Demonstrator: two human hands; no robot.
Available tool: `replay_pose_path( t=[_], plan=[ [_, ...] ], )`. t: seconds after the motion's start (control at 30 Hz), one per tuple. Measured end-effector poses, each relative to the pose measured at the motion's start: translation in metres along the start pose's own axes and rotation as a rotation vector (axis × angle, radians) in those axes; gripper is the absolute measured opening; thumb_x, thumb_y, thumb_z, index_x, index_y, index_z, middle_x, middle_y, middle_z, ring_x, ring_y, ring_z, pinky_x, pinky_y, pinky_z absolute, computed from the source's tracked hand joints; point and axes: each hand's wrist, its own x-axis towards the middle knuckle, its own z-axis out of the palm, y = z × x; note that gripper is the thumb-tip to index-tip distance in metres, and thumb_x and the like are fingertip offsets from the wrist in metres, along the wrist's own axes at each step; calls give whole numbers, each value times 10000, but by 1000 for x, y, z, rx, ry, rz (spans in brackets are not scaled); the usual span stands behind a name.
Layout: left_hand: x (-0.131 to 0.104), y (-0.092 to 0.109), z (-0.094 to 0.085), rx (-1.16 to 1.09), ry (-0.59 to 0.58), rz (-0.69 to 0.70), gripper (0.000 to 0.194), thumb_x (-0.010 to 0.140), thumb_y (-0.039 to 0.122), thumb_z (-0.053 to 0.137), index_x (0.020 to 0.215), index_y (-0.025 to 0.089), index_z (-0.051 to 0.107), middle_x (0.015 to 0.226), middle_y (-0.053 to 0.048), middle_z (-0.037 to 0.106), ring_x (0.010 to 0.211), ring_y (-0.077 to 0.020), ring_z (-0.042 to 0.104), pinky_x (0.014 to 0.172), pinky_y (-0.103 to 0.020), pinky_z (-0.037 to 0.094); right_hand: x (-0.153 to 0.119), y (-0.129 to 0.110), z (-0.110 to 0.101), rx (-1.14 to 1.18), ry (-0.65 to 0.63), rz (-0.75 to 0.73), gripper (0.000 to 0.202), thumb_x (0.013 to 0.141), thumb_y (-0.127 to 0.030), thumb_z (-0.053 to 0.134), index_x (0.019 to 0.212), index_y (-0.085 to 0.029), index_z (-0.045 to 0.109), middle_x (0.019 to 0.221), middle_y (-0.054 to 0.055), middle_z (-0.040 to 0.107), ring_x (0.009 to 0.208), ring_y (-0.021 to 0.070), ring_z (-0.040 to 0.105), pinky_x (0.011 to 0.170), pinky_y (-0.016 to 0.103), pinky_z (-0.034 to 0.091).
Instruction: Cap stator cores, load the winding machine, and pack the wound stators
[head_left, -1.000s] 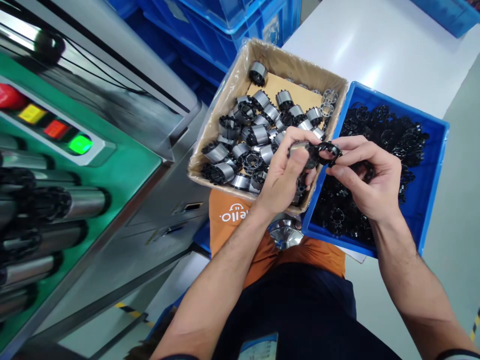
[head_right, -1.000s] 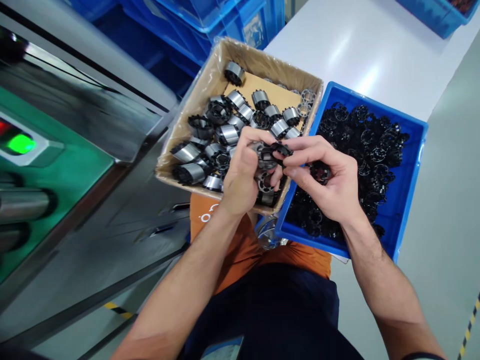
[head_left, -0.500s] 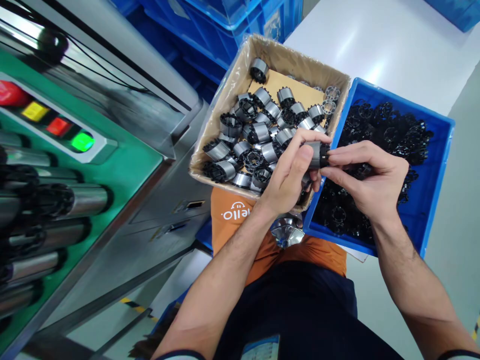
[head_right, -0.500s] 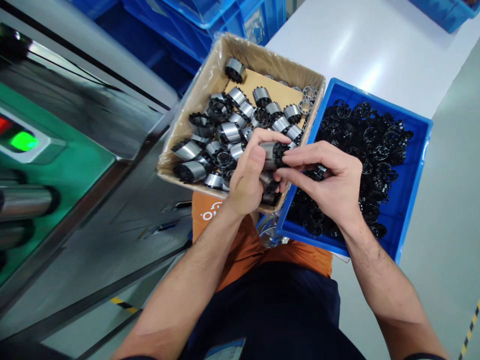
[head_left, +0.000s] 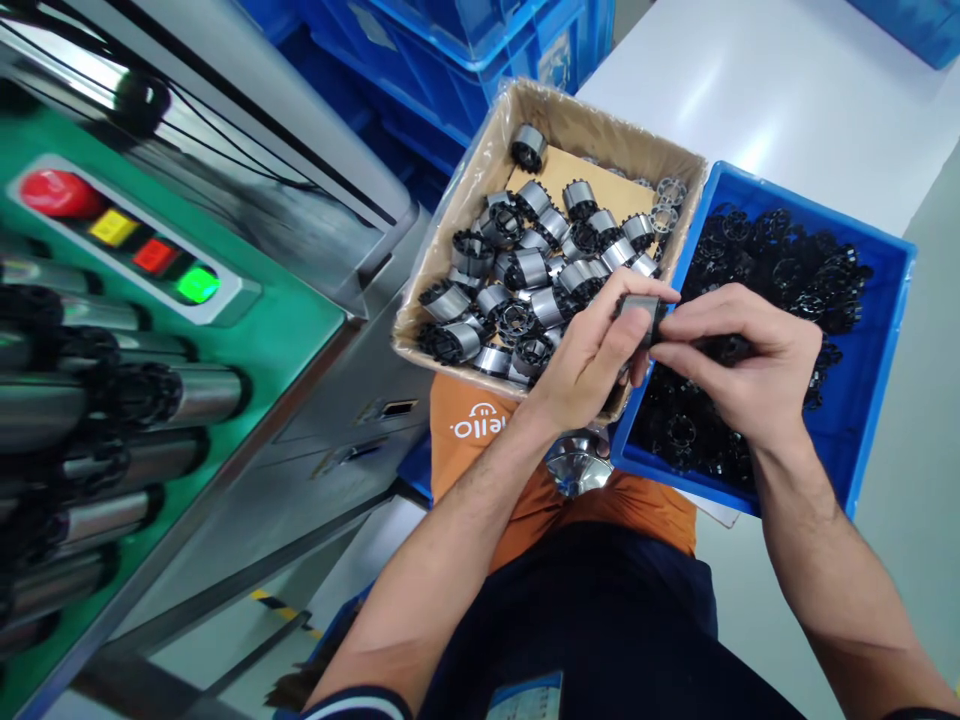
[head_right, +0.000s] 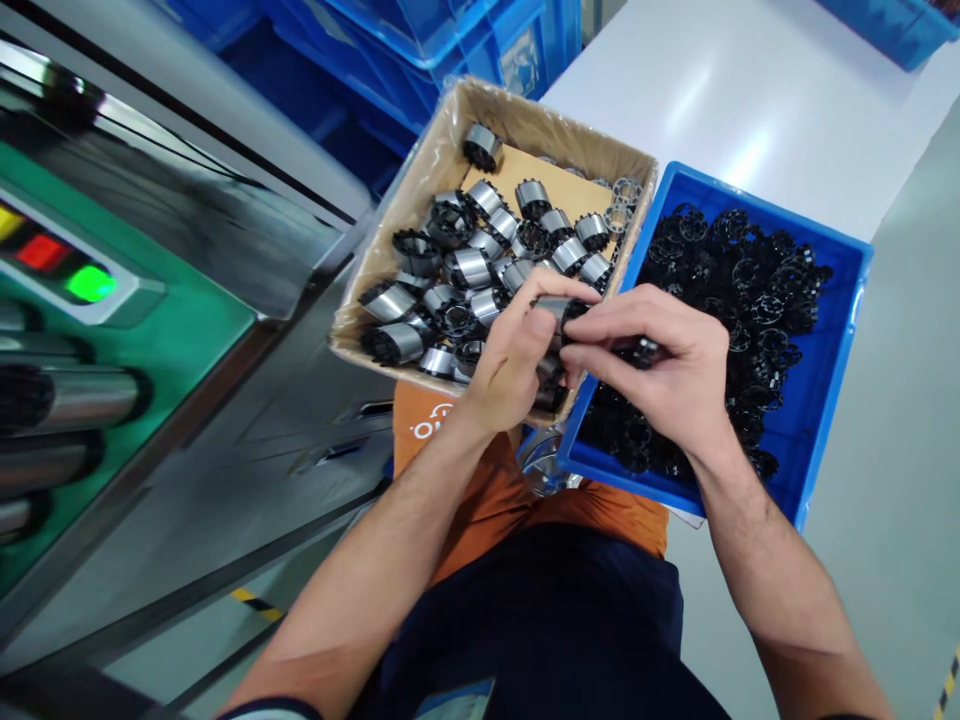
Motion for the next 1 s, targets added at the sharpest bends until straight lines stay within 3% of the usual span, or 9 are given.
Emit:
replay_pose_path(
  t=[0.13,0.23,0.3,0.37,0.53,0.63,0.77,0.9,1.0],
  plan=[
    [15,24,-29,542,123,13,545,1146,784,637,1381,300,730,1125,-61,792,980,-267,787,899,-406,654,9,29,-27,-315,17,214,230,1091,-475,806,1012,-290,916,873,27,813,738,197,710,791,407,600],
    [31,29,-56,784,185,-57,642,992,791,858,1406,319,723,1089,-63,771,1181,-370,767,1050,-480,640,6,65,-39,-588,-270,374,236,888,-433,1025,1020,-266,923,748,-3,756,674,179,645,718,366,507],
    [37,23,-66,699,269,-21,724,918,700,979,1470,323,701,1014,-51,714,1180,-375,748,1083,-498,632,0,85,-35,-663,-447,423,361,694,-339,1143,964,-257,919,701,-18,739,625,150,595,648,337,425],
    [37,14,-66,492,321,26,700,928,577,1008,1491,303,695,988,-38,657,1121,-329,732,1077,-485,638,-6,95,-27,-675,-524,422,349,626,-230,1151,861,-253,895,678,-23,731,603,129,564,618,326,381],
    [16,3,-37,-10,162,-105,358,939,345,952,1227,265,755,1108,-39,684,862,-166,676,772,-294,646,-6,88,-24,-675,-556,417,129,817,-175,991,826,-259,895,718,-19,779,630,149,640,660,328,459],
    [7,2,-19,-209,171,-199,318,1031,495,883,1203,262,752,1177,-54,754,891,-157,761,718,-251,654,2,81,-40,-660,-496,464,142,813,-209,982,939,-256,937,811,-2,838,696,177,718,724,353,541],
    [4,-1,-5,-293,216,-240,647,1129,866,582,1224,252,763,958,-48,791,668,-158,743,574,-270,618,10,67,-50,-415,-224,392,311,849,-330,965,1140,-229,921,855,2,844,699,168,710,761,364,610],
    [2,-3,3,-290,216,-171,850,1109,1006,309,951,259,683,667,-3,597,463,-141,500,413,-293,440,5,36,-24,-15,-34,252,378,882,-478,1000,1133,-253,828,820,-25,806,659,154,738,623,290,605],
    [-1,0,8,-290,226,-180,692,1123,933,476,1011,275,658,697,14,543,491,-136,446,435,-296,429,-4,12,2,84,-33,192,255,986,-481,929,1100,-268,846,888,5,846,630,149,741,561,282,606]
  ],
)
